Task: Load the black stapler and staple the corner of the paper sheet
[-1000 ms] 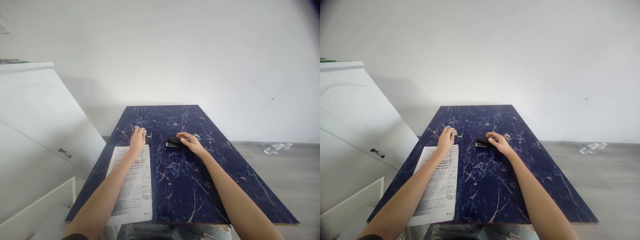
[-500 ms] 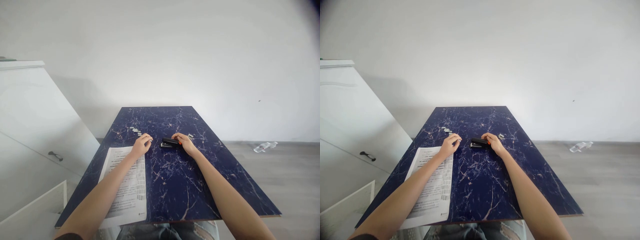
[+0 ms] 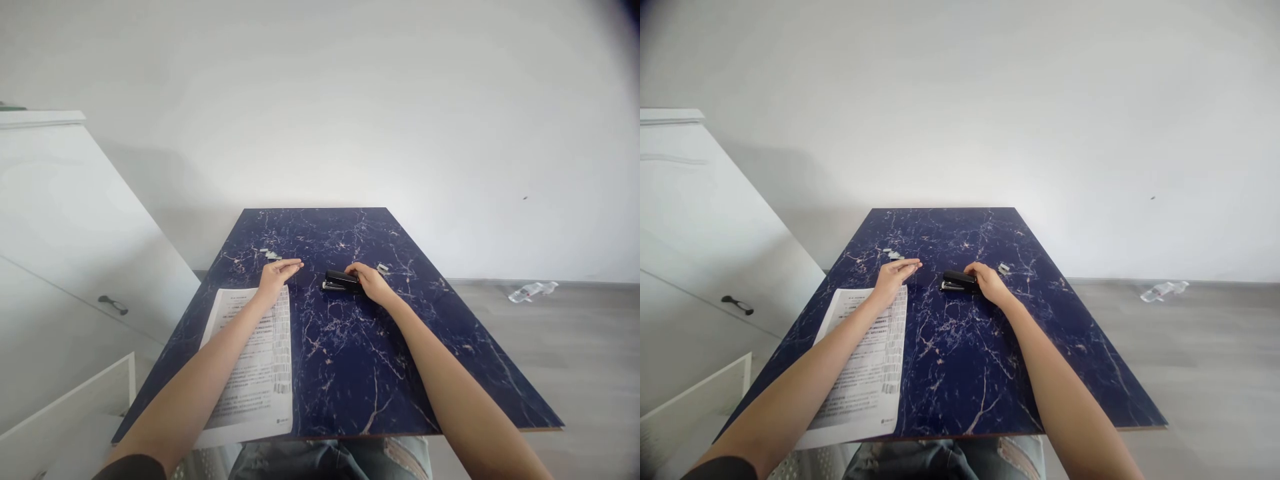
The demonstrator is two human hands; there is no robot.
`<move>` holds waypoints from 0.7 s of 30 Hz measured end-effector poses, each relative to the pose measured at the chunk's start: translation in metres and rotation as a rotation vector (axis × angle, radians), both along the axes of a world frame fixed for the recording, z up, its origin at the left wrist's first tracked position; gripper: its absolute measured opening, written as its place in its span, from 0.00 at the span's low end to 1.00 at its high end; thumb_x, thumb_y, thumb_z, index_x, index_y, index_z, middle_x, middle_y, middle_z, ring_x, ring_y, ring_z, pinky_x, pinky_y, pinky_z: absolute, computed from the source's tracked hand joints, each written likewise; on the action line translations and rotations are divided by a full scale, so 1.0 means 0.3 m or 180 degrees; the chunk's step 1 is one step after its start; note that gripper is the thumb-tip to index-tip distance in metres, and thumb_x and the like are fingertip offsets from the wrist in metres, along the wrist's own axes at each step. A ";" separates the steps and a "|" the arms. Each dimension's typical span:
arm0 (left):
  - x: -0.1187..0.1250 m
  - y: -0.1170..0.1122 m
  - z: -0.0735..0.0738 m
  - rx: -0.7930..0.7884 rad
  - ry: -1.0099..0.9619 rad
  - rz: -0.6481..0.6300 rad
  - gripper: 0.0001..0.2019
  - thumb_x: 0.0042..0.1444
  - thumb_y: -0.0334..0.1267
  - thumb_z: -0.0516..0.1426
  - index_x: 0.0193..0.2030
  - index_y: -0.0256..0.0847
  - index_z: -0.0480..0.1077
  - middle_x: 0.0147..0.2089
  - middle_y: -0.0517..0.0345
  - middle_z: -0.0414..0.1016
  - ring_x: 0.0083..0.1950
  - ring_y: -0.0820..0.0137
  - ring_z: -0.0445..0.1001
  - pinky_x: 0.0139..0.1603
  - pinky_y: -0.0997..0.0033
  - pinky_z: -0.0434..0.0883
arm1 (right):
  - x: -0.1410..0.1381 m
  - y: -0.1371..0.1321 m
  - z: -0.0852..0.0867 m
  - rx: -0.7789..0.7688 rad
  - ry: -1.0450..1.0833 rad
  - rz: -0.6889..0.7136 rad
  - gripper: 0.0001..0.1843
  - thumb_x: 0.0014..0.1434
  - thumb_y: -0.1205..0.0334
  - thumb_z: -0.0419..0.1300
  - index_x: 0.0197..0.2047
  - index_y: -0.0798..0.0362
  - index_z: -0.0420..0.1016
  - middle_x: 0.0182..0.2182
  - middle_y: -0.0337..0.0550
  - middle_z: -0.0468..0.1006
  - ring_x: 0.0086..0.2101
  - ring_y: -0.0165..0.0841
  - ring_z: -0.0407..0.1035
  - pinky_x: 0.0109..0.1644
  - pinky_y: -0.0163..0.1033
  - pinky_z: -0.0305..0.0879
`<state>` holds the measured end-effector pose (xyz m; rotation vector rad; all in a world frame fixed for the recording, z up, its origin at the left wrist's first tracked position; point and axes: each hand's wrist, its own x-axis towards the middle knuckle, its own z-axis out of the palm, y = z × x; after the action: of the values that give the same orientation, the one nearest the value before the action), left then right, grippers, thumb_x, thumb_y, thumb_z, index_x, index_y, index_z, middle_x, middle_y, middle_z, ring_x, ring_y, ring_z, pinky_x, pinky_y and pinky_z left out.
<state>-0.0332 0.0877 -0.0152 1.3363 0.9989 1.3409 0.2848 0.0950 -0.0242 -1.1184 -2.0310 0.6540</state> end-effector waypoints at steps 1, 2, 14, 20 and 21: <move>0.007 -0.005 0.002 0.0013 0.0021 -0.0013 0.18 0.51 0.46 0.68 0.47 0.39 0.81 0.46 0.47 0.83 0.53 0.55 0.80 0.63 0.48 0.72 | 0.002 0.000 0.001 0.0023 -0.0024 0.0020 0.22 0.58 0.69 0.44 0.46 0.51 0.77 0.39 0.44 0.79 0.41 0.37 0.72 0.50 0.43 0.66; 0.014 -0.010 0.003 0.0019 0.0066 -0.0035 0.18 0.51 0.46 0.68 0.46 0.39 0.81 0.46 0.47 0.83 0.53 0.56 0.80 0.63 0.47 0.72 | 0.003 0.001 0.002 0.0035 -0.0038 0.0036 0.22 0.59 0.69 0.44 0.46 0.51 0.77 0.39 0.44 0.79 0.41 0.37 0.72 0.50 0.44 0.65; 0.050 -0.037 -0.014 0.0228 0.0774 -0.0324 0.16 0.55 0.47 0.66 0.46 0.40 0.79 0.42 0.49 0.83 0.45 0.59 0.82 0.53 0.53 0.78 | -0.026 -0.015 0.010 -0.0093 0.0590 -0.0370 0.15 0.66 0.58 0.48 0.46 0.50 0.75 0.37 0.44 0.79 0.39 0.38 0.74 0.48 0.44 0.68; 0.078 -0.064 0.006 0.1079 0.1653 -0.0225 0.15 0.69 0.40 0.48 0.50 0.43 0.75 0.47 0.51 0.73 0.39 0.69 0.74 0.45 0.64 0.75 | -0.049 -0.038 0.028 0.0198 0.0275 -0.0280 0.15 0.67 0.50 0.55 0.49 0.48 0.74 0.42 0.45 0.79 0.43 0.39 0.73 0.52 0.46 0.67; 0.080 -0.070 0.013 0.1128 0.1753 -0.0215 0.16 0.70 0.39 0.47 0.51 0.43 0.75 0.46 0.52 0.72 0.40 0.69 0.73 0.46 0.64 0.74 | -0.054 -0.043 0.031 0.0216 0.0218 -0.0224 0.15 0.66 0.50 0.56 0.50 0.48 0.75 0.43 0.45 0.79 0.43 0.39 0.73 0.52 0.46 0.67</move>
<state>-0.0091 0.0666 -0.0113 2.0625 1.0893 1.1536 0.2685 0.0822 -0.0150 -1.1078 -1.9326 0.5760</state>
